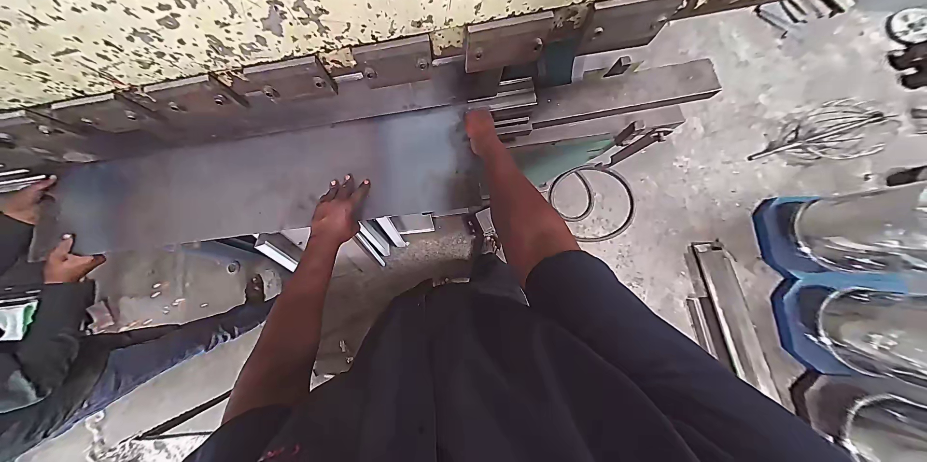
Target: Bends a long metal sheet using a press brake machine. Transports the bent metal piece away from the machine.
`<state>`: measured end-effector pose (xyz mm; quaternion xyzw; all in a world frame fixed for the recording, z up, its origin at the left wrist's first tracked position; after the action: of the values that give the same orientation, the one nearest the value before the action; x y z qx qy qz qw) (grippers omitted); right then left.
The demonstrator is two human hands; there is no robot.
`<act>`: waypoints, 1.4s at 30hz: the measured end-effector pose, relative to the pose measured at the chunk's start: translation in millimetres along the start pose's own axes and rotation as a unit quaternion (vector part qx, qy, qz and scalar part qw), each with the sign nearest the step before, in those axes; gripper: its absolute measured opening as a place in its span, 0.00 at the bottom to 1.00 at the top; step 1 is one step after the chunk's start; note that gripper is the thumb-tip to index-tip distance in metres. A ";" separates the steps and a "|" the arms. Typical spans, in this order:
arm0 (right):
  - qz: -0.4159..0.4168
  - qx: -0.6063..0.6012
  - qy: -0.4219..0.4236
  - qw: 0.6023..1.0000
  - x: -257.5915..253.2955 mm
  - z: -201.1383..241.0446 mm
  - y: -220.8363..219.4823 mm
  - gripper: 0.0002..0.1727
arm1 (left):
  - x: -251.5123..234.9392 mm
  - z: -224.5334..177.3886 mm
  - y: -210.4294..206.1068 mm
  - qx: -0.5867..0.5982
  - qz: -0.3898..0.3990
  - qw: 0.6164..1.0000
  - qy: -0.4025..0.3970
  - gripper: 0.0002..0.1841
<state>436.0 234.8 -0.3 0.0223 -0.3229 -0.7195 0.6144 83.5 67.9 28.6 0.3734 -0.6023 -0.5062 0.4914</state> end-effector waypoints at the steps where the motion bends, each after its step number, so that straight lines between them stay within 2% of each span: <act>1: 0.002 0.008 0.011 1.000 -1.2 -0.1 -0.5 0.21 | -0.5 0.0 0.9 -0.002 0.003 1.000 0.003 0.56; 11: -0.005 0.007 -0.002 1.000 -1.5 -0.3 -1.6 0.21 | -0.6 -1.3 3.0 -0.008 0.002 1.000 -0.004 0.55; 18: 0.001 0.037 -0.004 0.999 -0.3 1.8 -1.4 0.19 | -1.3 2.1 -1.2 -0.005 0.002 1.000 -0.005 0.58; 31: 0.010 0.018 -0.002 1.000 1.2 0.5 0.6 0.19 | -2.5 1.1 -0.8 -0.017 0.014 1.000 0.000 0.60; 42: 0.009 -0.011 -0.017 1.000 0.2 -2.8 -0.5 0.20 | -2.5 -3.4 0.0 -0.021 0.024 0.999 0.001 0.56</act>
<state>436.8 233.4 -2.7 0.0003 -0.3259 -0.7177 0.6154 87.4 69.5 28.1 0.3488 -0.5997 -0.5066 0.5119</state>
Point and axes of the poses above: each hand's wrist, its own x-axis away from the middle knuckle, its own y-axis out of the back of the hand, z = x × y, the point moved 3 cm from there along -x, towards the middle knuckle, and after that the axes turned 3 degrees about x, right-handed, at the moved point
